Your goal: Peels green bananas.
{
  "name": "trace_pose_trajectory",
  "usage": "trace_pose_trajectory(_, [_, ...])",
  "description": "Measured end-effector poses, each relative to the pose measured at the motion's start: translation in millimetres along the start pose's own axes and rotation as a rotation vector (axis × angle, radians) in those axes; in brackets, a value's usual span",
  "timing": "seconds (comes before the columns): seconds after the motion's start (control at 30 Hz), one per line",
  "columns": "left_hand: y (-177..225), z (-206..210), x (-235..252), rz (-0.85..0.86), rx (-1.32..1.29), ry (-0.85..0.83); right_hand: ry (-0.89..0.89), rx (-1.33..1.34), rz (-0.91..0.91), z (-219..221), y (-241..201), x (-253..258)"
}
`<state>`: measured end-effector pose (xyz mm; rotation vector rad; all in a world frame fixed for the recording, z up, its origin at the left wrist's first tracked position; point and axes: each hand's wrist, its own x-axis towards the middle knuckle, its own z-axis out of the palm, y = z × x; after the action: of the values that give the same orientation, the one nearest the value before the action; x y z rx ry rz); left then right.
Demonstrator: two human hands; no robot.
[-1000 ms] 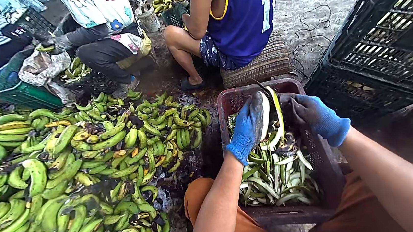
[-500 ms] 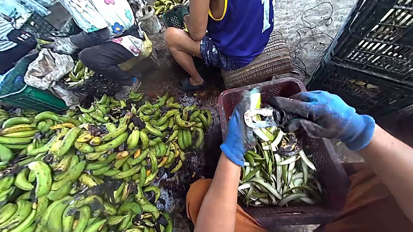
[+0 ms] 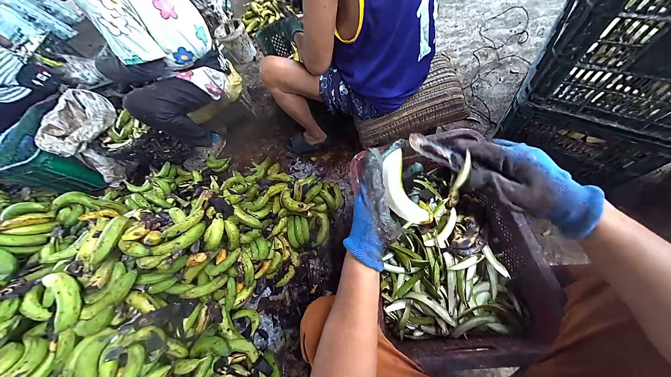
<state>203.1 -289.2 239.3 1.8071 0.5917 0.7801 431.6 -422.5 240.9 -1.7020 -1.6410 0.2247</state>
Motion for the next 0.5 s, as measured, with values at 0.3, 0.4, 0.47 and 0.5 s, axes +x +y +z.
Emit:
trace_pose_trajectory(0.3, [4,8,2,-0.174,-0.163,0.06,-0.156,-0.019,-0.292,10,-5,-4])
trace_pose_trajectory(0.4, [2,8,3,-0.131,-0.155,0.062,-0.146,-0.048,-0.315,7,-5,-5])
trace_pose_trajectory(0.47, [1,8,5,-0.108,-0.122,0.095,-0.141,-0.06,-0.343,5,-5,-6])
trace_pose_trajectory(0.5, [0,8,5,-0.102,-0.127,0.096,-0.149,-0.057,-0.348,5,-5,-7])
